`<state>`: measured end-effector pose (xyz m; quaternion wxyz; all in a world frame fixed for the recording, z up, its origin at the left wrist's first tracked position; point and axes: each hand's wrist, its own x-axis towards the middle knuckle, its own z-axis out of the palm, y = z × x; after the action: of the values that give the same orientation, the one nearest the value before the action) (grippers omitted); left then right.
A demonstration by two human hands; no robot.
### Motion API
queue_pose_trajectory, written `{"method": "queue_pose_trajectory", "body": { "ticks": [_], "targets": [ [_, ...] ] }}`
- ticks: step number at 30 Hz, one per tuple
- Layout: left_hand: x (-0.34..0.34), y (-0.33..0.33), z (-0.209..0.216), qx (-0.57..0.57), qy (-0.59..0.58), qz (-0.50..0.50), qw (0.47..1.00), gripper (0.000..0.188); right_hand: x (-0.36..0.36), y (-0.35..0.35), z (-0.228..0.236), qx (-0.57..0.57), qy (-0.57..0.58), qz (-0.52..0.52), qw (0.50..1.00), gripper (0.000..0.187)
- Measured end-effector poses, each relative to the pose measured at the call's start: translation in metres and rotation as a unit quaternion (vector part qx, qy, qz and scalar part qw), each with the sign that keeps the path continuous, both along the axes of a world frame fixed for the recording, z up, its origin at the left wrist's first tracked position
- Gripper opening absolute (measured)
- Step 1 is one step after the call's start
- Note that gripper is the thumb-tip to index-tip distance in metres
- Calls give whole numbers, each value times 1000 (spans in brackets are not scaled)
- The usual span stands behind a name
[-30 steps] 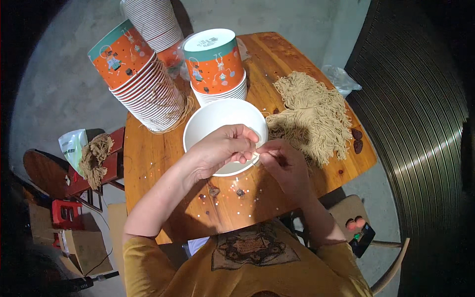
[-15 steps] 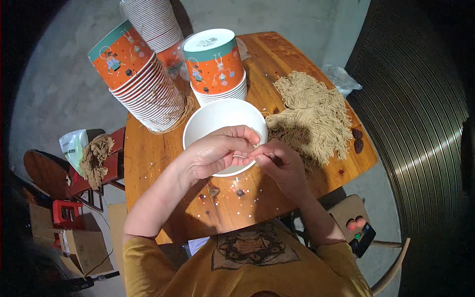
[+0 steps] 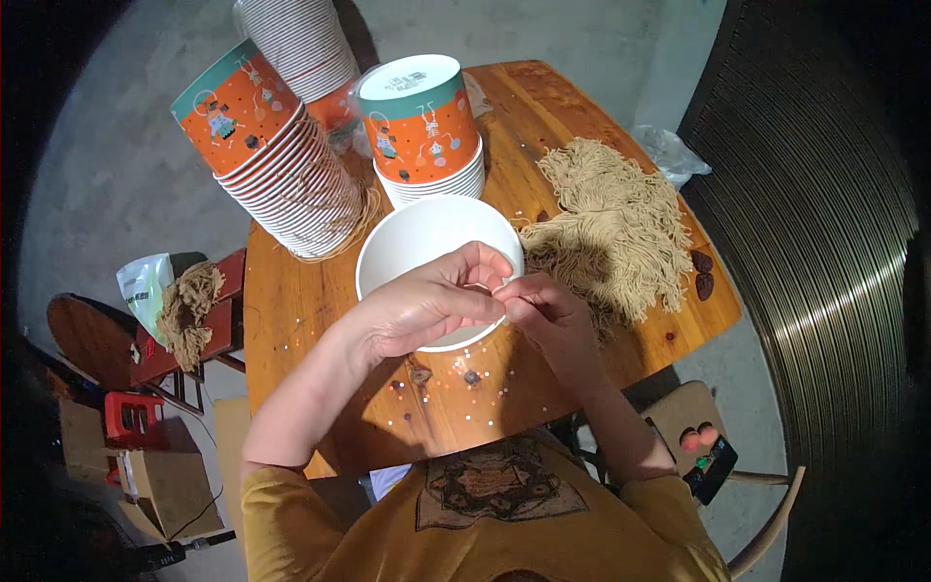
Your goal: Portioning out and packaging dry fibrous material into paper cups using a small stick tool.
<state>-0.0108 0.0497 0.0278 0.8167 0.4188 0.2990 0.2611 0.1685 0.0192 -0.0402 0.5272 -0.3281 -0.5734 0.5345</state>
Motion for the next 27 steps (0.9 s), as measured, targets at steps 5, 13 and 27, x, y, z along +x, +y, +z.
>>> {"method": "queue_pose_trajectory", "body": {
  "ticks": [5,13,27],
  "targets": [
    [4,-4,-2,95,89,33,991,37,3,-3,11,-131,56,53,988,16],
    [1,-1,-4,97,86,38,991,34,10,1,14,-144,75,20,986,19],
    [3,-2,-2,107,102,54,988,32,6,4,15,112,-145,-82,980,14]
  ]
}}
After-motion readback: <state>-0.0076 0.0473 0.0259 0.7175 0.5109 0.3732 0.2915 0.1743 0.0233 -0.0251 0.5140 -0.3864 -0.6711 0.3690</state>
